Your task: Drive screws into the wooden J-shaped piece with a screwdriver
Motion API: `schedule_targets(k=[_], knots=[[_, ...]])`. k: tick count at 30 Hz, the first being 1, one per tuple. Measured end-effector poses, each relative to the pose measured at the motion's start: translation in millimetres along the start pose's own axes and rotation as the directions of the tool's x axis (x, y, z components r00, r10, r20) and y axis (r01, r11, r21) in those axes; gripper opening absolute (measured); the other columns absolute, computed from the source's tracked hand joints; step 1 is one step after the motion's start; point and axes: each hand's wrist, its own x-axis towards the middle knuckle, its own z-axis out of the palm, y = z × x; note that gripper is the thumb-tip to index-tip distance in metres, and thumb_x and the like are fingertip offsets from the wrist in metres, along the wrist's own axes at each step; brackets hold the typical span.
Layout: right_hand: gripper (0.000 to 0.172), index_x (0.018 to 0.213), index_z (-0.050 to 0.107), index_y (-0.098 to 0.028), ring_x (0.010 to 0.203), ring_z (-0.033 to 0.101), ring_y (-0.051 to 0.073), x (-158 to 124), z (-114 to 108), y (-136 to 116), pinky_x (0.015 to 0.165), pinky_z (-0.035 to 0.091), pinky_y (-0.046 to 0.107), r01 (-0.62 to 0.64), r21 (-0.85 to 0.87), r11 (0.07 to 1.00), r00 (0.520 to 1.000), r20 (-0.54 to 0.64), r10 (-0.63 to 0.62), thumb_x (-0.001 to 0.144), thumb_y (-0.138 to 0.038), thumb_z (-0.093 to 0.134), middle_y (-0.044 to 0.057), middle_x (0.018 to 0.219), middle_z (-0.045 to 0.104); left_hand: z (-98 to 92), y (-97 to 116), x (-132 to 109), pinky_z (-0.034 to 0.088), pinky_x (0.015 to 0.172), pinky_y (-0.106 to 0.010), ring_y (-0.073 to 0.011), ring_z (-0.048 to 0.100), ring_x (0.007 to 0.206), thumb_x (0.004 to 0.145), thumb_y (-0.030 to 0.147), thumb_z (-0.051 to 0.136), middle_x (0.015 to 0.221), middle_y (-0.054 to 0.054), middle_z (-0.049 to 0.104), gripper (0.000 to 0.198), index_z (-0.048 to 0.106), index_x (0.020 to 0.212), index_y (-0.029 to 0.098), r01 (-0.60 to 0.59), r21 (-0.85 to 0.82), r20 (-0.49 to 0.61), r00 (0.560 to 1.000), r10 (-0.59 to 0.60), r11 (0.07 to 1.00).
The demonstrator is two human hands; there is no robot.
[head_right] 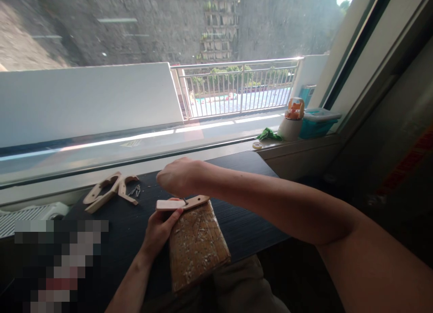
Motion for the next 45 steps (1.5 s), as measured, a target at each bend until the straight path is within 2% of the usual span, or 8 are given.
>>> schedule_targets(k=[7, 13, 17, 25, 29, 33, 40, 45], knots=[[0.018, 0.084, 0.068, -0.012, 0.073, 0.061, 0.019, 4.2, 6.1, 0.6, 0.055, 0.039, 0.026, 0.029, -0.009, 1.000, 0.999, -0.030, -0.029, 0.076, -0.013, 0.052, 0.008, 0.079, 0.069, 0.1, -2.1, 0.7, 0.045, 0.092, -0.035, -0.0224, 0.061, 0.099, 0.070, 0.039, 0.065, 0.105, -0.008, 0.067, 0.036, 0.063, 0.098, 0.017, 0.000, 0.011, -0.007, 1.000, 0.000, 1.000], [0.023, 0.086, 0.068, -0.009, 0.079, 0.062, 0.021, 7.1, 8.5, 0.3, 0.060, 0.042, 0.027, -0.067, 0.038, 0.997, 0.997, -0.040, 0.068, 0.080, -0.019, 0.049, 0.015, 0.084, 0.069, 1.7, -1.4, 1.7, 0.046, 0.090, -0.036, -0.0229, 0.062, 0.096, 0.069, 0.039, 0.066, 0.102, -0.008, 0.068, 0.036, 0.064, 0.097, 0.016, -0.007, -0.027, -0.005, 1.000, 0.007, 1.000], [0.023, 0.087, 0.068, -0.012, 0.077, 0.062, 0.021, 4.1, 6.6, -1.7, 0.059, 0.042, 0.027, -0.092, 0.033, 0.995, 0.995, -0.034, 0.093, 0.079, -0.022, 0.050, 0.013, 0.084, 0.069, 0.6, -1.2, 0.5, 0.046, 0.091, -0.035, -0.0225, 0.062, 0.096, 0.069, 0.038, 0.066, 0.102, -0.008, 0.067, 0.035, 0.064, 0.097, 0.016, -0.014, -0.025, -0.005, 1.000, 0.014, 1.000], [0.025, 0.094, 0.068, -0.015, 0.076, 0.060, 0.019, -0.7, 5.3, 5.3, 0.055, 0.037, 0.026, -0.004, 0.004, 1.000, 1.000, -0.017, 0.004, 0.075, -0.015, 0.052, 0.008, 0.087, 0.069, 0.8, -0.5, 0.8, 0.046, 0.091, -0.035, -0.0225, 0.062, 0.098, 0.069, 0.039, 0.066, 0.103, -0.008, 0.067, 0.034, 0.064, 0.095, 0.017, -0.004, -0.015, 0.001, 1.000, 0.004, 1.000], [0.023, 0.088, 0.068, -0.012, 0.075, 0.060, 0.019, 0.8, 12.8, 12.7, 0.057, 0.037, 0.027, -0.004, 0.042, 0.999, 0.998, -0.059, 0.007, 0.078, -0.016, 0.048, 0.010, 0.085, 0.069, 0.3, 1.1, 0.3, 0.045, 0.092, -0.035, -0.0227, 0.061, 0.099, 0.069, 0.040, 0.066, 0.106, -0.008, 0.067, 0.037, 0.063, 0.098, 0.017, 0.009, -0.001, 0.012, 1.000, -0.009, 1.000], [0.026, 0.086, 0.066, -0.011, 0.077, 0.061, 0.020, 0.2, 23.3, 14.4, 0.061, 0.038, 0.028, -0.114, 0.144, 0.983, 0.982, -0.135, 0.133, 0.083, -0.026, 0.045, 0.013, 0.085, 0.069, -1.1, 4.1, -0.1, 0.046, 0.090, -0.034, -0.0226, 0.062, 0.096, 0.069, 0.040, 0.066, 0.102, -0.007, 0.068, 0.037, 0.063, 0.098, 0.017, 0.027, -0.019, 0.030, 0.999, -0.026, 0.999], [0.034, 0.101, 0.055, -0.016, 0.071, 0.063, 0.020, -10.7, 49.0, -4.9, 0.057, 0.035, 0.027, -0.225, 0.138, 0.964, 0.928, -0.270, 0.256, 0.092, -0.035, 0.028, 0.008, 0.079, 0.068, -3.8, 9.5, -1.1, 0.048, 0.081, -0.031, -0.0205, 0.062, 0.087, 0.067, 0.035, 0.067, 0.096, -0.006, 0.067, 0.035, 0.062, 0.096, 0.016, -0.030, -0.028, 0.102, 0.994, 0.033, 0.999], [0.028, 0.092, 0.054, -0.019, 0.068, 0.063, 0.018, -32.6, 55.1, -21.6, 0.055, 0.030, 0.026, -0.170, 0.136, 0.976, 0.934, -0.292, 0.204, 0.091, -0.036, 0.032, 0.004, 0.073, 0.067, -5.3, 12.7, -27.0, 0.047, 0.071, -0.025, -0.0164, 0.060, 0.078, 0.071, 0.029, 0.063, 0.090, -0.003, 0.065, 0.024, 0.062, 0.092, 0.018, -0.116, 0.003, 0.195, 0.974, 0.113, 0.993]])
